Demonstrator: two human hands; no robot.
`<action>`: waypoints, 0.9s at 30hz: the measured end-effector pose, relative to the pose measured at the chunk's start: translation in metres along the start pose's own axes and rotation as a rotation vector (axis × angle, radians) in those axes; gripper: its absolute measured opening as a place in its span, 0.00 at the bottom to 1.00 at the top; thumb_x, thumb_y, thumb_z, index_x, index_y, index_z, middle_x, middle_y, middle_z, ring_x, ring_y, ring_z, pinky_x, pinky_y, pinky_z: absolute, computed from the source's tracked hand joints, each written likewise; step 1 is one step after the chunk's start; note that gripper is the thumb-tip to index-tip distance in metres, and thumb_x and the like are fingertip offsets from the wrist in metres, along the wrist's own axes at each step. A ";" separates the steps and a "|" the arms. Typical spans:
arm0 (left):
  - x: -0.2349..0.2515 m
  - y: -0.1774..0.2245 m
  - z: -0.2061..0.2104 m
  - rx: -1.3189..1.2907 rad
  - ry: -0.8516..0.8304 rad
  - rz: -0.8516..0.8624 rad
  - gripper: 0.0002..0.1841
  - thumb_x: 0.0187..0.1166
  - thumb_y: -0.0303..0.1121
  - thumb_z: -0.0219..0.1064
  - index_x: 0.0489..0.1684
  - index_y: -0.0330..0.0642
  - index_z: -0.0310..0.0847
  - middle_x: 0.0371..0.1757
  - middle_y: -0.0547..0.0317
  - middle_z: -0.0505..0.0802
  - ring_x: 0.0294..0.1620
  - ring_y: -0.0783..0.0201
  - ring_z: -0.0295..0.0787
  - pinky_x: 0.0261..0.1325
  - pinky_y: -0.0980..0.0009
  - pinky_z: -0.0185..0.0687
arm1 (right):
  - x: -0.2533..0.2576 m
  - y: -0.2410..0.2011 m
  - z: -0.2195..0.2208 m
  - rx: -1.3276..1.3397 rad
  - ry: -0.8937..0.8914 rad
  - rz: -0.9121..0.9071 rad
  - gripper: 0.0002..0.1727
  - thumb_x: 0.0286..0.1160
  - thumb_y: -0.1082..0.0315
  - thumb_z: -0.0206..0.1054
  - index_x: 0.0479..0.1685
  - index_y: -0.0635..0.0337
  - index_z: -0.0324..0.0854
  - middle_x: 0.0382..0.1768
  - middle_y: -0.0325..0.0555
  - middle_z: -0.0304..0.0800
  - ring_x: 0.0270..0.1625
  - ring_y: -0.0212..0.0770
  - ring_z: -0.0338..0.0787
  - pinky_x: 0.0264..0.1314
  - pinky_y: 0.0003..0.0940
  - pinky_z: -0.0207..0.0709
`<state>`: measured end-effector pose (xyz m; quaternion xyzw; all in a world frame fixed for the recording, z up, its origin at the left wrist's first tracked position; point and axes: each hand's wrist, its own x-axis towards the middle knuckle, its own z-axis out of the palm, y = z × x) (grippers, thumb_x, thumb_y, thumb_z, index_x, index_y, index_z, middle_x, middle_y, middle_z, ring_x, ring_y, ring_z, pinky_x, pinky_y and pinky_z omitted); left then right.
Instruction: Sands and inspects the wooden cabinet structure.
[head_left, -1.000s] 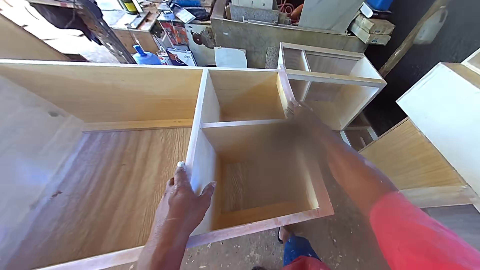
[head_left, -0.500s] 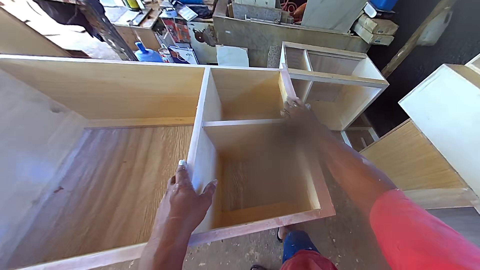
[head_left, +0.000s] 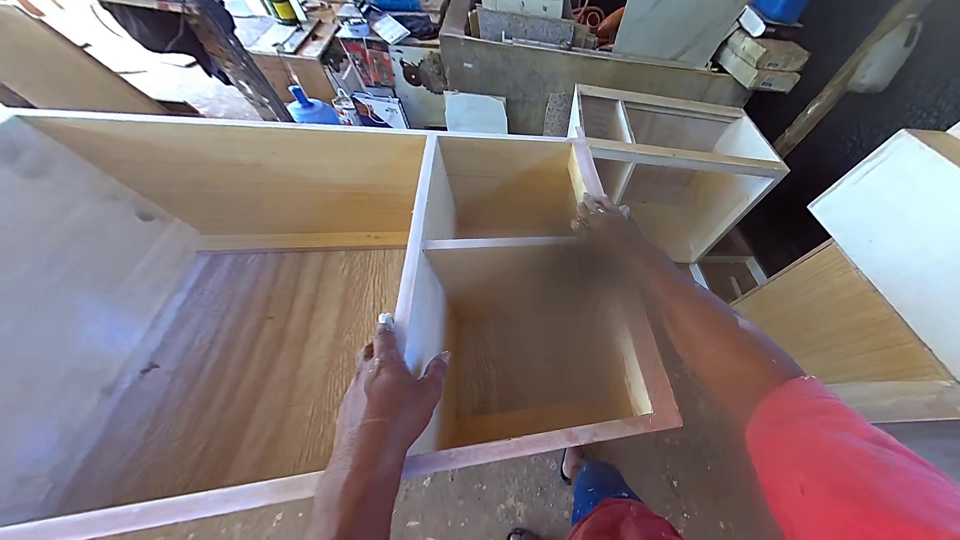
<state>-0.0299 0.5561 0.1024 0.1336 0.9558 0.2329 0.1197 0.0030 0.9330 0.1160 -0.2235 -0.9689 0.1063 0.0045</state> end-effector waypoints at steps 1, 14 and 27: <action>-0.001 -0.001 -0.001 0.003 -0.004 -0.005 0.51 0.74 0.52 0.75 0.95 0.43 0.47 0.79 0.29 0.75 0.74 0.30 0.78 0.71 0.32 0.73 | -0.013 -0.001 0.000 0.032 0.009 -0.003 0.32 0.93 0.46 0.41 0.91 0.49 0.63 0.93 0.38 0.55 0.96 0.50 0.46 0.88 0.69 0.46; -0.002 0.001 -0.003 0.010 -0.017 -0.010 0.51 0.74 0.52 0.75 0.95 0.44 0.46 0.81 0.30 0.73 0.74 0.30 0.78 0.70 0.31 0.73 | -0.006 -0.011 0.005 -0.016 0.030 0.082 0.33 0.92 0.45 0.40 0.89 0.50 0.65 0.93 0.38 0.55 0.96 0.52 0.46 0.86 0.74 0.46; 0.002 0.003 -0.003 0.014 -0.009 0.014 0.52 0.74 0.52 0.75 0.95 0.42 0.46 0.80 0.28 0.74 0.74 0.29 0.78 0.70 0.32 0.74 | -0.013 0.010 -0.006 0.061 0.031 0.091 0.33 0.94 0.47 0.37 0.92 0.51 0.60 0.93 0.41 0.55 0.95 0.50 0.50 0.92 0.63 0.48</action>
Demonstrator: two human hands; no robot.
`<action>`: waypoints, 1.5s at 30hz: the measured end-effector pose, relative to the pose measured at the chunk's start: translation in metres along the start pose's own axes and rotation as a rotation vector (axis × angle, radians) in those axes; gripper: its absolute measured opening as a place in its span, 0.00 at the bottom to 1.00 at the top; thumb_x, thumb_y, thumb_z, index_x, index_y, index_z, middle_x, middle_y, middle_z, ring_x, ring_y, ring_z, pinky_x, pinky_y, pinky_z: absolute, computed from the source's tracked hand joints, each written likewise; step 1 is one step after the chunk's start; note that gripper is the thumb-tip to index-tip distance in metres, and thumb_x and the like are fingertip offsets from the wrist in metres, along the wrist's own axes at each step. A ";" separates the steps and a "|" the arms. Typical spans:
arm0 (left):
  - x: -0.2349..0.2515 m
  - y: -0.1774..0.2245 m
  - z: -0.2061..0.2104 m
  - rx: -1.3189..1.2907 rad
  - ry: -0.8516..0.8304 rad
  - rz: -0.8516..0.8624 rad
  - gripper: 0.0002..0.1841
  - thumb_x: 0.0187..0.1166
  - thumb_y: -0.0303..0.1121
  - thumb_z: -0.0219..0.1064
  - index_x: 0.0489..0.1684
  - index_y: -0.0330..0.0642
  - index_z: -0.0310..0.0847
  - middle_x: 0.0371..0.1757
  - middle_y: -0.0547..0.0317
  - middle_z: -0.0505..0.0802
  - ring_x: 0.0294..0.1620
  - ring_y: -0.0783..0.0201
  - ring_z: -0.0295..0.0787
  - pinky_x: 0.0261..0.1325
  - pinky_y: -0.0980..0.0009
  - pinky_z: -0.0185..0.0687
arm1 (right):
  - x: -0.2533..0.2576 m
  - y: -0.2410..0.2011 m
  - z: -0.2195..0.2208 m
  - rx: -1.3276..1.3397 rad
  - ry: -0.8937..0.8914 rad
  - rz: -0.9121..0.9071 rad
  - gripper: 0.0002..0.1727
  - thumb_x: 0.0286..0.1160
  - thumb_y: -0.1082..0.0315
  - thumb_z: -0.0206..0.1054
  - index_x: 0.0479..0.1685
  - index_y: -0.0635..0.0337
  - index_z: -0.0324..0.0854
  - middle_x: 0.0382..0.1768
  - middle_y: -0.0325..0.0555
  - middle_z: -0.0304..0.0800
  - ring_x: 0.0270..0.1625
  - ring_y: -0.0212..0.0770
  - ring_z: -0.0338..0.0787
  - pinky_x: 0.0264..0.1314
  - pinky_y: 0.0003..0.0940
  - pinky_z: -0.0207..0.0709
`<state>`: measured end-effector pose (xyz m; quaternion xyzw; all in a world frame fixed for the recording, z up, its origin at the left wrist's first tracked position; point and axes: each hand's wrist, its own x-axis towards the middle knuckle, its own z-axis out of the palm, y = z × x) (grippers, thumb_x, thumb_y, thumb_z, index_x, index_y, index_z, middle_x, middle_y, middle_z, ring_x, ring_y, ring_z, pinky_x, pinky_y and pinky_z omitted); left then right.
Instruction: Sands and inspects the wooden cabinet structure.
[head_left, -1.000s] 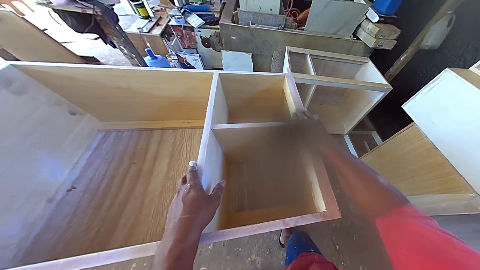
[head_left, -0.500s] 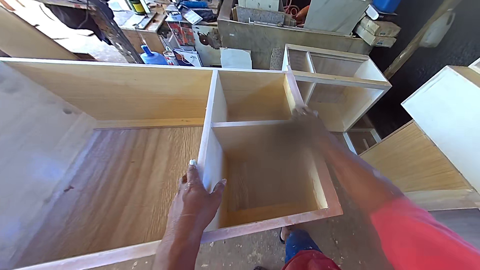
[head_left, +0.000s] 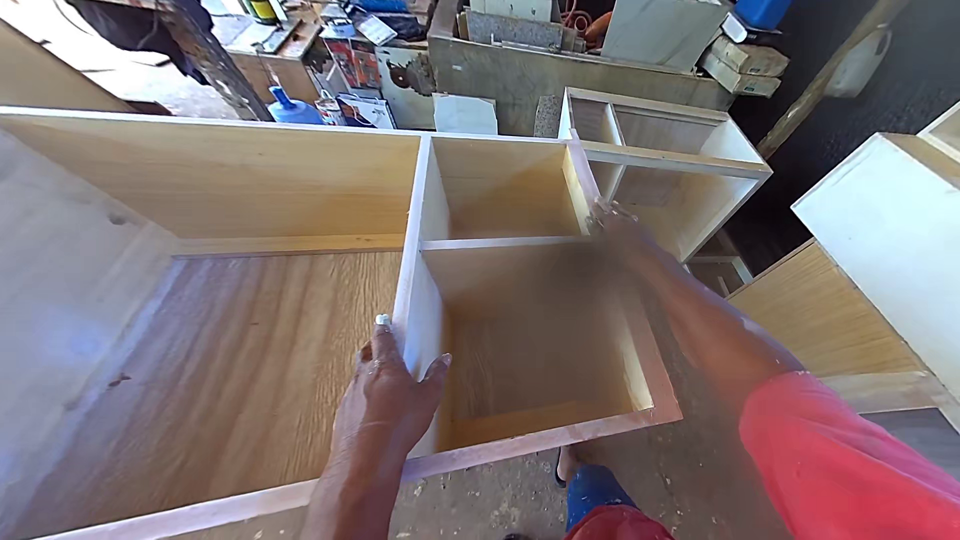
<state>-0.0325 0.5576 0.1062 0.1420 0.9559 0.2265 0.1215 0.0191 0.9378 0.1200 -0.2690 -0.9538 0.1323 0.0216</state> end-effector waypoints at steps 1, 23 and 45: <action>-0.002 -0.001 0.001 -0.004 -0.002 -0.004 0.52 0.74 0.52 0.75 0.95 0.42 0.45 0.80 0.28 0.73 0.74 0.29 0.77 0.70 0.31 0.73 | 0.005 0.002 0.000 -0.003 0.002 -0.012 0.33 0.94 0.46 0.37 0.92 0.51 0.60 0.93 0.40 0.55 0.95 0.50 0.50 0.92 0.63 0.48; -0.004 -0.004 0.001 -0.012 -0.007 -0.009 0.53 0.73 0.53 0.76 0.95 0.40 0.45 0.83 0.29 0.71 0.74 0.31 0.78 0.71 0.32 0.74 | -0.128 0.002 0.007 -0.005 0.009 -0.010 0.31 0.93 0.52 0.41 0.93 0.46 0.60 0.93 0.35 0.55 0.96 0.46 0.48 0.91 0.67 0.44; -0.003 0.000 0.000 0.015 0.015 -0.027 0.55 0.69 0.52 0.78 0.94 0.40 0.47 0.82 0.30 0.72 0.75 0.31 0.77 0.70 0.33 0.74 | 0.045 0.017 0.002 0.065 -0.023 -0.022 0.35 0.93 0.45 0.36 0.94 0.50 0.56 0.95 0.40 0.49 0.97 0.51 0.45 0.92 0.66 0.44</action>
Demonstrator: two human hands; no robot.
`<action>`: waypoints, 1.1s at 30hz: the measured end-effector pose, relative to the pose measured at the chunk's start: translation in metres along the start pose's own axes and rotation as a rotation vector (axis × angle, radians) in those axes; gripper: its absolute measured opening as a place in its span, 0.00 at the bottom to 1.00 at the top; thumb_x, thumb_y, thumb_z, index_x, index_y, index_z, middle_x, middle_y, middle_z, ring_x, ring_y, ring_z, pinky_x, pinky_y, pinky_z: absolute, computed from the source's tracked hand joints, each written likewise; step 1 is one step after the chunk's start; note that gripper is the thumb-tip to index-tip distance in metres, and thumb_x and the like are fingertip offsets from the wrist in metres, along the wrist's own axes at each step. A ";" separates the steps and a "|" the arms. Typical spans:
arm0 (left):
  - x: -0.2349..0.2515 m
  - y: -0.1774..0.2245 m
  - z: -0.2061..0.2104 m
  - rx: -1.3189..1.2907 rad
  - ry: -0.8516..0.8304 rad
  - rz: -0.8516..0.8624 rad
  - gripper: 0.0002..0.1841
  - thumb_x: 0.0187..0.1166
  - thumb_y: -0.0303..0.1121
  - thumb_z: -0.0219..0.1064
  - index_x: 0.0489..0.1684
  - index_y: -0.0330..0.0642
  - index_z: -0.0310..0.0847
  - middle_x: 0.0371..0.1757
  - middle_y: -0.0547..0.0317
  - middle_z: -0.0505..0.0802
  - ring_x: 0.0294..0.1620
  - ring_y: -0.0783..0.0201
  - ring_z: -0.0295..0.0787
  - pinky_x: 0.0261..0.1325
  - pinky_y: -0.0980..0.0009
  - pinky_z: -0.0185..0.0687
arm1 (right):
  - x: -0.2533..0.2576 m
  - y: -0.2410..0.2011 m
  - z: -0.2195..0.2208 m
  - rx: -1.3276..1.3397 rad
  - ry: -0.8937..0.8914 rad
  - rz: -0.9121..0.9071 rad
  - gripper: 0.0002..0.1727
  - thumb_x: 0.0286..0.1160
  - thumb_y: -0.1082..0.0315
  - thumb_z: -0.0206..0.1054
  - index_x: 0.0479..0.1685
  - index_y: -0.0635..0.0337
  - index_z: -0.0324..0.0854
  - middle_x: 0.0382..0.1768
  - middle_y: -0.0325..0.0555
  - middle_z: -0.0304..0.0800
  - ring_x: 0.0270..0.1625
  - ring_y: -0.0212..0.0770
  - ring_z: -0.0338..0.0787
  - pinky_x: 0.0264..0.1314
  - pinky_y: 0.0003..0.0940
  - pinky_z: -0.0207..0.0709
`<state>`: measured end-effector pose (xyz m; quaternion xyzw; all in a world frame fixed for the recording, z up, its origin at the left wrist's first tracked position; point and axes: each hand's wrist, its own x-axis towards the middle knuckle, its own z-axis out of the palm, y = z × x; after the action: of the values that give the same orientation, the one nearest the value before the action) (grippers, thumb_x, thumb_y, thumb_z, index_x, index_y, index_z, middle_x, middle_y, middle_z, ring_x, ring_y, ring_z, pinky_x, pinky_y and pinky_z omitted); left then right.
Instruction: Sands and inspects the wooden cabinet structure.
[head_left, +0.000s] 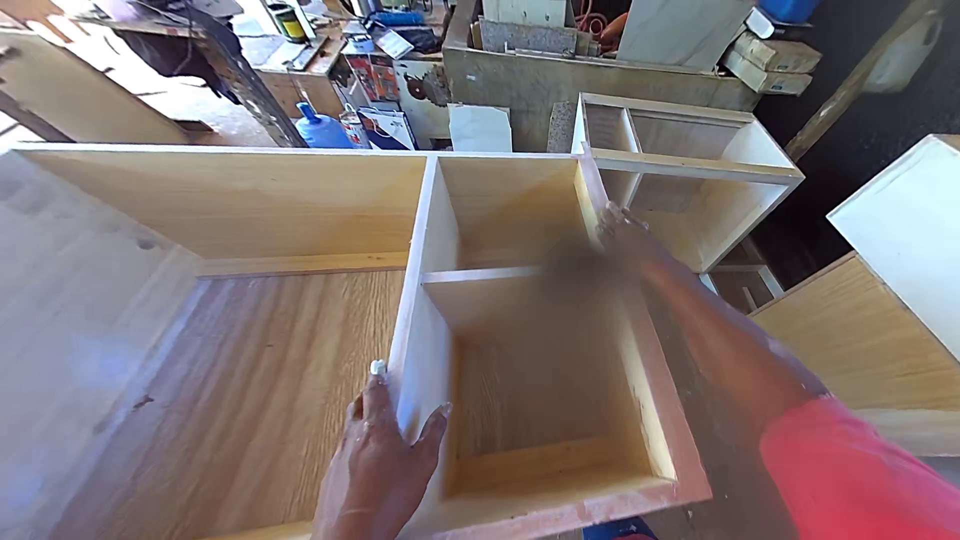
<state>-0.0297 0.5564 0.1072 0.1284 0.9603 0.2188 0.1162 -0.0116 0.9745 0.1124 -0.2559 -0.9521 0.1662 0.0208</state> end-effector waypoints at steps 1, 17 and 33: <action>0.000 0.000 -0.001 -0.006 -0.003 -0.006 0.55 0.69 0.52 0.78 0.95 0.40 0.46 0.82 0.30 0.72 0.75 0.31 0.77 0.71 0.32 0.74 | 0.031 -0.001 -0.003 0.001 0.005 0.001 0.36 0.93 0.45 0.36 0.93 0.53 0.57 0.95 0.43 0.48 0.96 0.53 0.45 0.91 0.67 0.45; -0.001 -0.003 0.003 0.009 -0.013 0.002 0.55 0.70 0.55 0.77 0.94 0.40 0.46 0.84 0.32 0.70 0.76 0.34 0.78 0.71 0.36 0.76 | -0.066 0.010 0.009 0.088 0.066 -0.059 0.34 0.94 0.48 0.37 0.94 0.53 0.55 0.94 0.45 0.51 0.95 0.50 0.50 0.94 0.61 0.46; 0.001 -0.003 0.003 -0.010 0.015 0.000 0.54 0.70 0.55 0.76 0.92 0.33 0.50 0.82 0.27 0.72 0.79 0.33 0.75 0.76 0.38 0.71 | 0.196 0.008 -0.009 0.023 0.061 0.048 0.36 0.93 0.46 0.36 0.91 0.59 0.58 0.94 0.53 0.48 0.95 0.60 0.48 0.88 0.71 0.47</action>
<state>-0.0305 0.5558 0.1030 0.1260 0.9601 0.2243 0.1095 -0.1770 1.0809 0.1097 -0.2836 -0.9426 0.1696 0.0488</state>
